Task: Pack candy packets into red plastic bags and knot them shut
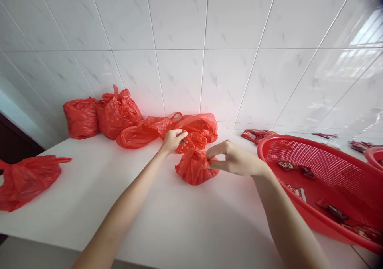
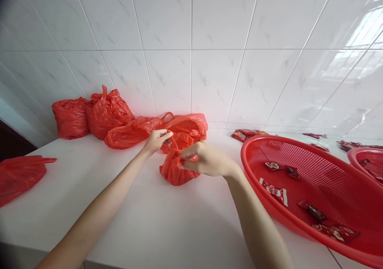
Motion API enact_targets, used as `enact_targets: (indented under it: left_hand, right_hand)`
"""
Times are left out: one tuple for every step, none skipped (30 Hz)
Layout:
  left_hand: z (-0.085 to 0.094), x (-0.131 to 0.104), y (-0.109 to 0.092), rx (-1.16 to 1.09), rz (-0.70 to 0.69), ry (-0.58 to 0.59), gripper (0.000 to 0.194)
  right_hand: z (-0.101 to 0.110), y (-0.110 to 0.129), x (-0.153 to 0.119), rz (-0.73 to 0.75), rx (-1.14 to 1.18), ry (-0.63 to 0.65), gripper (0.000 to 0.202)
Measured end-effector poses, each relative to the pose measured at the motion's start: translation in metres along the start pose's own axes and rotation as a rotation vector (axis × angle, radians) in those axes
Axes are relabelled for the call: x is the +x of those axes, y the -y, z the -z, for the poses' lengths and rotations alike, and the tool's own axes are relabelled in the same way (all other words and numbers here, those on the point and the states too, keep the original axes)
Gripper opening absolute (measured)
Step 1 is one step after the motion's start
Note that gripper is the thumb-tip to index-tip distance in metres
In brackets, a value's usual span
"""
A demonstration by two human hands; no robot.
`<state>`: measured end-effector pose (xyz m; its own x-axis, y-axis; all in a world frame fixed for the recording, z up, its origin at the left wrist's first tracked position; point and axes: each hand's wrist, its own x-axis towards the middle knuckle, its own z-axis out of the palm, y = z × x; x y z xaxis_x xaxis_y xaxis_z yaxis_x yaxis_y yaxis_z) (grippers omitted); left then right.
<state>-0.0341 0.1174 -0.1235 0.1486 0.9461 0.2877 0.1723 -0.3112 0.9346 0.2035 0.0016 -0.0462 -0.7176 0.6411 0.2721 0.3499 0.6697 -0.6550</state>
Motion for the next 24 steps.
enact_targets:
  left_hand:
    - [0.000,-0.002,-0.009,-0.022,-0.012,0.002,0.034]
    - [0.000,-0.005,-0.019,-0.050,-0.033,0.008,0.035]
    - [-0.001,-0.009,-0.031,-0.081,-0.062,0.020,0.035]
    - [-0.002,-0.015,-0.044,-0.123,-0.111,0.047,0.035]
    - [-0.003,-0.023,-0.057,-0.157,-0.171,0.078,0.033]
    - [-0.005,-0.030,-0.069,-0.162,-0.225,0.116,0.032]
    - [-0.007,-0.038,-0.080,-0.145,-0.268,0.161,0.030]
    - [-0.008,-0.046,-0.090,-0.125,-0.311,0.193,0.028]
    - [-0.010,-0.052,-0.097,-0.110,-0.352,0.211,0.026]
    - [-0.011,-0.057,-0.102,-0.107,-0.390,0.221,0.023]
    - [-0.011,-0.060,-0.106,-0.109,-0.418,0.228,0.022]
    - [-0.012,-0.063,-0.107,-0.105,-0.427,0.238,0.029]
    - [-0.013,-0.065,-0.108,-0.089,-0.416,0.256,0.043]
    - [-0.014,-0.067,-0.107,-0.063,-0.387,0.283,0.058]
    - [-0.016,-0.069,-0.105,-0.030,-0.343,0.317,0.067]
    - [-0.019,-0.072,-0.103,0.002,-0.292,0.352,0.067]
    - [-0.022,-0.077,-0.100,0.024,-0.246,0.381,0.057]
    - [-0.025,-0.082,-0.097,0.031,-0.210,0.406,0.042]
    - [-0.028,-0.088,-0.093,0.034,-0.180,0.425,0.029]
    - [-0.029,-0.094,-0.089,0.044,-0.154,0.434,0.026]
    - [-0.027,-0.100,-0.085,0.069,-0.128,0.430,0.030]
    - [-0.024,-0.105,-0.081,0.108,-0.102,0.405,0.036]
    - [-0.017,-0.110,-0.078,0.158,-0.075,0.361,0.040]
    - [-0.006,-0.113,-0.075,0.219,-0.051,0.296,0.042]
  right_hand:
    - [0.001,0.000,0.001,-0.023,0.063,-0.068,0.023]
    - [0.001,0.000,0.002,-0.041,0.122,-0.138,0.023]
    - [0.000,0.000,0.003,-0.054,0.173,-0.204,0.024]
    - [-0.001,-0.001,0.005,-0.061,0.220,-0.262,0.025]
    - [-0.003,-0.002,0.008,-0.064,0.265,-0.305,0.025]
    - [-0.005,-0.002,0.010,-0.065,0.305,-0.331,0.026]
    - [-0.008,-0.002,0.012,-0.065,0.337,-0.341,0.026]
    - [-0.010,-0.002,0.014,-0.065,0.361,-0.347,0.027]
    - [-0.012,-0.001,0.015,-0.065,0.374,-0.356,0.028]
    - [-0.014,0.000,0.016,-0.065,0.378,-0.377,0.029]
    - [-0.015,0.002,0.016,-0.065,0.379,-0.411,0.030]
    - [-0.015,0.004,0.016,-0.065,0.387,-0.458,0.031]
    - [-0.016,0.006,0.016,-0.067,0.403,-0.509,0.031]
    - [-0.016,0.008,0.016,-0.067,0.426,-0.556,0.031]
    - [-0.016,0.009,0.015,-0.065,0.451,-0.591,0.031]
    - [-0.017,0.011,0.015,-0.062,0.471,-0.612,0.030]
    - [-0.018,0.012,0.015,-0.059,0.478,-0.625,0.030]
    - [-0.019,0.013,0.015,-0.056,0.464,-0.627,0.030]
    - [-0.021,0.013,0.015,-0.053,0.434,-0.613,0.030]
    - [-0.022,0.014,0.015,-0.045,0.394,-0.586,0.030]
    - [-0.023,0.015,0.014,-0.032,0.351,-0.547,0.029]
    - [-0.023,0.016,0.014,-0.017,0.311,-0.505,0.026]
    - [-0.022,0.017,0.013,0.000,0.278,-0.466,0.022]
    - [-0.020,0.018,0.011,0.015,0.253,-0.437,0.021]
